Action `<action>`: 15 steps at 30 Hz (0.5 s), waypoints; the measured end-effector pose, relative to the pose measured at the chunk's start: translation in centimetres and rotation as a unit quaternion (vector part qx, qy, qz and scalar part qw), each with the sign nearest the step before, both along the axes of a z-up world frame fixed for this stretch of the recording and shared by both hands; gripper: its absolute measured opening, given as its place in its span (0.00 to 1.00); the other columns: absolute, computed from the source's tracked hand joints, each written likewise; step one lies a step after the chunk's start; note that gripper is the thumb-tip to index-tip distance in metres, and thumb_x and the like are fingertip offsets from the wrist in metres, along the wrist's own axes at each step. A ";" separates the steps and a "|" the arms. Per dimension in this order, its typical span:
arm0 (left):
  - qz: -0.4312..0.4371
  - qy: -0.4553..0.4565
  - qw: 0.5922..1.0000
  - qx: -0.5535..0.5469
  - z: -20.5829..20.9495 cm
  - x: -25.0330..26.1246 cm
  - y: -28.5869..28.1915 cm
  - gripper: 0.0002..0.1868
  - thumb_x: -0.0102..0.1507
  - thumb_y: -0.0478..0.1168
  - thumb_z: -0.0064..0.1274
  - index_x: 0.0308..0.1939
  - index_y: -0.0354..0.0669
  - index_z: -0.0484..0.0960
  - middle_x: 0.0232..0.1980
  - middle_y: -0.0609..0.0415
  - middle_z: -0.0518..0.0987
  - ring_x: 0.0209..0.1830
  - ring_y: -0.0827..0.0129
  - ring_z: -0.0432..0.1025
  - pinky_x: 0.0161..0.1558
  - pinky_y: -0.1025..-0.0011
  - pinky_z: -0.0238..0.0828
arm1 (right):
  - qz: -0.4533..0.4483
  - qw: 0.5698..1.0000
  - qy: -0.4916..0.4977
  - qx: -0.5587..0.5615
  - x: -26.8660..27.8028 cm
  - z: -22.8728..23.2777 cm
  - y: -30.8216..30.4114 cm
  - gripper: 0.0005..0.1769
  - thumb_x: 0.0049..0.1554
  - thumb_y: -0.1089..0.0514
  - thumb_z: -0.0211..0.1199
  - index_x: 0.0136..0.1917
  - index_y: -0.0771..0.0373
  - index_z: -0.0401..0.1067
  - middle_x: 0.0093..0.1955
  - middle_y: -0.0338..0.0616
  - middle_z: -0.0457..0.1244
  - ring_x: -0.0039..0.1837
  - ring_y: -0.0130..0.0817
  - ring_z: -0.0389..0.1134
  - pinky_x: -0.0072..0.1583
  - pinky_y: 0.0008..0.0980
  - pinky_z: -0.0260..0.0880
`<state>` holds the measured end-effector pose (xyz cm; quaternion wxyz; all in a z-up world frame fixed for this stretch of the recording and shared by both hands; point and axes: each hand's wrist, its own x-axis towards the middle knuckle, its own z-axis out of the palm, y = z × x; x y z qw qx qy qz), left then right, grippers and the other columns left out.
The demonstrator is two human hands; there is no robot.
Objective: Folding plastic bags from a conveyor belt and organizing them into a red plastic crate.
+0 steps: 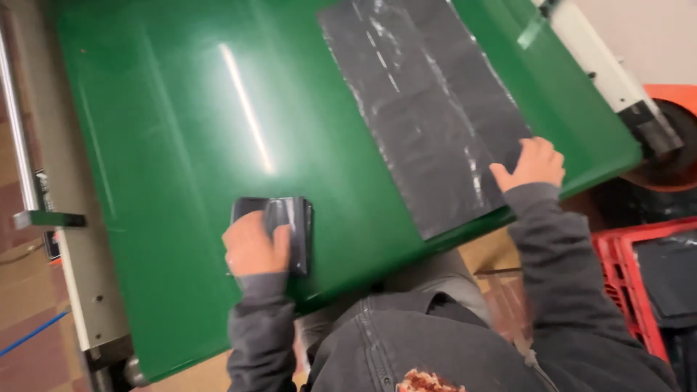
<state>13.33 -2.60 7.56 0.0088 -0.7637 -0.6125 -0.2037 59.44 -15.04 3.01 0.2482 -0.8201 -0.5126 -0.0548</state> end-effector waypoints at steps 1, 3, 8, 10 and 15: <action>-0.120 -0.025 0.992 -0.002 0.6 3.6 -0.4 0.29 0.57 0.52 0.64 0.55 0.38 0.78 0.59 0.44 0.78 0.61 0.44 0.69 0.58 0.51 0.68 | -0.070 0.994 -0.075 -0.046 2.3 -1.6 -0.5 0.35 0.46 0.44 0.75 0.59 0.66 0.72 0.58 0.56 0.67 0.58 0.56 0.66 0.58 0.50 0.64; -0.242 -0.052 0.969 -0.008 0.7 9.6 -2.1 0.32 0.53 0.53 0.65 0.54 0.37 0.77 0.60 0.43 0.77 0.63 0.44 0.69 0.61 0.51 0.66 | -0.144 0.973 -0.149 -0.098 5.4 -3.5 -1.1 0.44 0.41 0.39 0.78 0.61 0.68 0.70 0.58 0.58 0.66 0.54 0.57 0.66 0.52 0.50 0.65; -0.459 -0.027 0.885 -0.078 -3.9 18.8 -6.4 0.50 0.53 0.67 0.62 0.68 0.36 0.68 0.74 0.43 0.63 0.76 0.46 0.53 0.65 0.40 0.55 | -0.222 0.930 0.170 -0.239 12.8 -8.9 -0.1 0.53 0.40 0.35 0.80 0.66 0.69 0.64 0.59 0.62 0.66 0.61 0.58 0.67 0.61 0.51 0.68; -0.436 -0.004 0.895 -0.091 -4.2 20.1 -7.1 0.54 0.50 0.70 0.60 0.67 0.34 0.66 0.74 0.42 0.63 0.74 0.46 0.52 0.64 0.38 0.54 | -0.153 0.947 0.155 -0.235 14.8 -10.2 -0.3 0.49 0.44 0.35 0.79 0.65 0.70 0.67 0.61 0.63 0.66 0.61 0.58 0.67 0.61 0.49 0.67; -0.360 0.057 0.924 -0.114 -2.6 21.5 -7.9 0.54 0.49 0.69 0.62 0.65 0.32 0.67 0.68 0.43 0.66 0.70 0.50 0.57 0.60 0.42 0.59 | -0.018 0.943 0.312 -0.112 12.6 -3.4 0.8 0.34 0.57 0.44 0.72 0.68 0.67 0.73 0.56 0.55 0.71 0.53 0.41 0.72 0.57 0.40 0.71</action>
